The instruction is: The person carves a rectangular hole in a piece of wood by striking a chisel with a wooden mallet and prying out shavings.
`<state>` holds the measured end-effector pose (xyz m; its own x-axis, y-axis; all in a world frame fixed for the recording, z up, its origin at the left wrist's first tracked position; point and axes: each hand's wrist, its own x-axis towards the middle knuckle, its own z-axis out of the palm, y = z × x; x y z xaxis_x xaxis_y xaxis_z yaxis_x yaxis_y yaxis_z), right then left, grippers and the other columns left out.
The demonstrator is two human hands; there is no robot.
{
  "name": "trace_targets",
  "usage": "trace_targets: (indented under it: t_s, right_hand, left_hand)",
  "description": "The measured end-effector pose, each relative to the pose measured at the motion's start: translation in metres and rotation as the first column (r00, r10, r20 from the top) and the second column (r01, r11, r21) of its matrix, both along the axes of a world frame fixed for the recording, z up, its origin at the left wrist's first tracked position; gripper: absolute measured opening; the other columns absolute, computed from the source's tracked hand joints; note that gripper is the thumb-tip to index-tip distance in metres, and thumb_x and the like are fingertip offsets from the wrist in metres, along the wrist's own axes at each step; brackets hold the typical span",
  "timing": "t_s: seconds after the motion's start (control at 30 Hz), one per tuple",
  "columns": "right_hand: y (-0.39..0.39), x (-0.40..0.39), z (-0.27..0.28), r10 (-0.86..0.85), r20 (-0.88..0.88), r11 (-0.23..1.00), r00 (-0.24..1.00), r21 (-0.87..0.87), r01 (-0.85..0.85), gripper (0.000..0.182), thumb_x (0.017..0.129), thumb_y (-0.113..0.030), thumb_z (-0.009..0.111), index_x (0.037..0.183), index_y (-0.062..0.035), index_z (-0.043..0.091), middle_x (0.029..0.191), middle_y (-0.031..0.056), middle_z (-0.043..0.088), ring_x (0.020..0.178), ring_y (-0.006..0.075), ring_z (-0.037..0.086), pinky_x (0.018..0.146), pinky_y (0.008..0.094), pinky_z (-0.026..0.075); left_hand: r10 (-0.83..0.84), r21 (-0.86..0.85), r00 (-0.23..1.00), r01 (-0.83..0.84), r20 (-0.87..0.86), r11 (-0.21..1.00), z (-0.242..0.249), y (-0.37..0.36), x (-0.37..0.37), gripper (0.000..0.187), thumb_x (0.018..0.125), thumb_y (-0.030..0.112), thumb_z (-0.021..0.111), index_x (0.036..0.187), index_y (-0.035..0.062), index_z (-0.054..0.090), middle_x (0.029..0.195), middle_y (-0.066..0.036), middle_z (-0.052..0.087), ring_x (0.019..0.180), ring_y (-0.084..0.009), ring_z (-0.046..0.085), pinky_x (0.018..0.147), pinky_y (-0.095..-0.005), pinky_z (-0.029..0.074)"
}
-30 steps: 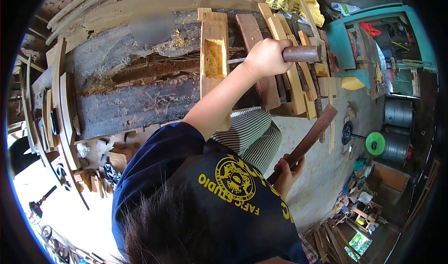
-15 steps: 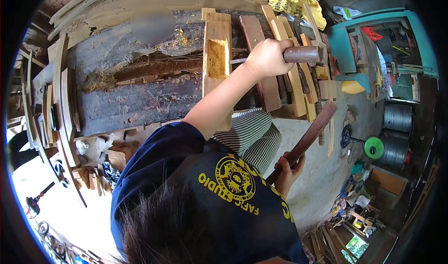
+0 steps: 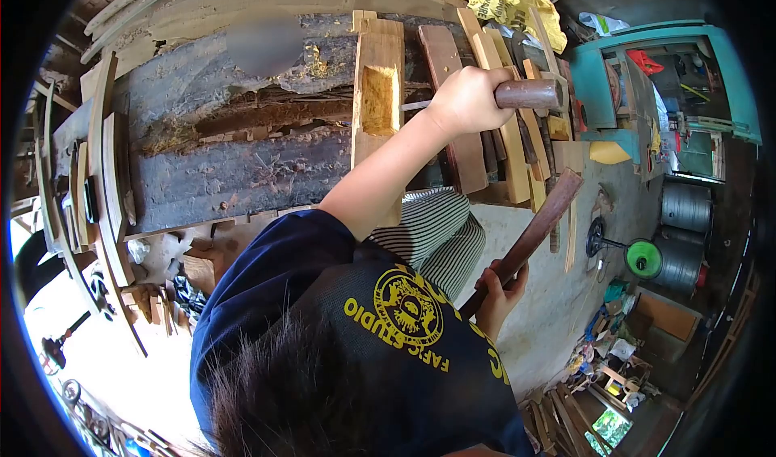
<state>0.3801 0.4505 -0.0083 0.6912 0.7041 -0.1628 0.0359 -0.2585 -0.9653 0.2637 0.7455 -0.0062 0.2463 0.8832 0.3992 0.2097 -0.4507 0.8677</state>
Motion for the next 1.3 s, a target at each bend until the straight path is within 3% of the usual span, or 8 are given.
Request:
trace_targets:
  t_s: [0.67, 0.93, 1.0, 1.03, 1.1, 1.13, 1.2, 1.3]
  right_hand:
    - [-0.004, 0.010, 0.001, 0.017, 0.004, 1.000, 1.000, -0.003, -0.017, 0.074, 0.072, 0.004, 0.068, 0.138, -0.0031, 0.037, 0.088, 0.0073, 0.061, 0.063, 0.0129, 0.057, 0.052, 0.0253, 0.048]
    - [0.049, 0.049, 0.129, 0.170, 0.337, 0.932, 0.926, 0.249, -0.262, 0.072, 0.075, 0.001, 0.066, 0.140, -0.0038, 0.035, 0.092, 0.0100, 0.058, 0.059, 0.0113, 0.053, 0.049, 0.0232, 0.044]
    - [0.064, 0.047, 0.145, 0.309, 0.389, 0.882, 0.868, 0.225, -0.415, 0.080, 0.077, -0.002, 0.066, 0.146, -0.0013, 0.026, 0.111, 0.0162, 0.058, 0.081, 0.0208, 0.063, 0.070, 0.0294, 0.052]
    - [0.074, 0.045, 0.145, 0.313, 0.390, 0.880, 0.866, 0.224, -0.419, 0.080, 0.077, -0.002, 0.066, 0.146, -0.0013, 0.026, 0.111, 0.0162, 0.058, 0.081, 0.0208, 0.063, 0.070, 0.0294, 0.052]
    - [0.090, 0.040, 0.144, 0.442, 0.751, 0.847, 0.490, -0.169, -0.504, 0.076, 0.081, 0.002, 0.060, 0.148, -0.0011, 0.024, 0.101, 0.0129, 0.057, 0.068, 0.0109, 0.056, 0.056, 0.0235, 0.046]
    - [0.094, 0.032, 0.148, 0.443, 0.752, 0.846, 0.489, -0.170, -0.505, 0.076, 0.081, 0.002, 0.060, 0.148, -0.0011, 0.024, 0.101, 0.0129, 0.057, 0.068, 0.0109, 0.056, 0.056, 0.0235, 0.046]
    - [0.100, 0.015, 0.163, 0.712, 0.497, 0.693, 0.497, -0.382, -0.611, 0.085, 0.079, 0.001, 0.065, 0.149, 0.0022, 0.019, 0.148, 0.0176, 0.036, 0.139, 0.0243, 0.029, 0.113, 0.0341, 0.020]
    - [0.099, 0.023, 0.176, 0.615, 0.649, 0.752, 0.448, -0.313, -0.580, 0.083, 0.077, 0.004, 0.065, 0.149, 0.0019, 0.023, 0.144, 0.0165, 0.043, 0.125, 0.0208, 0.047, 0.105, 0.0299, 0.033]
  left_hand:
    - [-0.024, 0.000, 1.000, 0.024, -0.018, 1.000, -0.003, 0.002, 0.000, 0.023, 0.070, 0.024, 0.065, 0.087, 0.0094, 0.067, 0.071, -0.018, 0.066, 0.072, -0.0365, 0.066, 0.070, -0.0435, 0.056]
    - [0.023, -0.013, 0.998, -0.022, 0.051, 1.000, -0.005, 0.005, -0.003, 0.024, 0.068, 0.022, 0.066, 0.087, 0.0074, 0.067, 0.073, -0.019, 0.066, 0.074, -0.0373, 0.066, 0.072, -0.0435, 0.055]
    - [0.024, 0.003, 0.998, -0.025, 0.058, 1.000, -0.006, 0.005, -0.004, 0.024, 0.068, 0.022, 0.066, 0.087, 0.0075, 0.067, 0.073, -0.019, 0.066, 0.074, -0.0374, 0.066, 0.072, -0.0434, 0.055]
    - [0.018, 0.017, 0.998, -0.019, 0.066, 1.000, -0.006, 0.004, -0.004, 0.024, 0.068, 0.022, 0.066, 0.087, 0.0076, 0.067, 0.073, -0.020, 0.066, 0.073, -0.0375, 0.066, 0.071, -0.0432, 0.055]
    - [0.019, 0.017, 0.997, -0.021, 0.070, 1.000, -0.007, 0.004, -0.004, 0.023, 0.068, 0.022, 0.066, 0.087, 0.0079, 0.067, 0.072, -0.020, 0.065, 0.073, -0.0374, 0.066, 0.071, -0.0432, 0.055]
    - [0.015, 0.016, 0.997, -0.016, 0.072, 1.000, -0.007, 0.003, -0.004, 0.023, 0.068, 0.023, 0.066, 0.086, 0.0082, 0.067, 0.072, -0.020, 0.065, 0.073, -0.0374, 0.066, 0.071, -0.0431, 0.055]
    - [-0.016, 0.008, 0.999, 0.016, 0.032, 1.000, -0.002, -0.002, -0.006, 0.024, 0.068, 0.020, 0.066, 0.088, 0.0062, 0.066, 0.073, -0.020, 0.065, 0.073, -0.0376, 0.065, 0.070, -0.0418, 0.055]
    - [-0.049, 0.002, 0.999, 0.049, 0.001, 0.999, -0.003, -0.003, -0.004, 0.026, 0.068, 0.019, 0.066, 0.090, 0.0049, 0.066, 0.072, -0.020, 0.065, 0.072, -0.0376, 0.065, 0.068, -0.0410, 0.055]
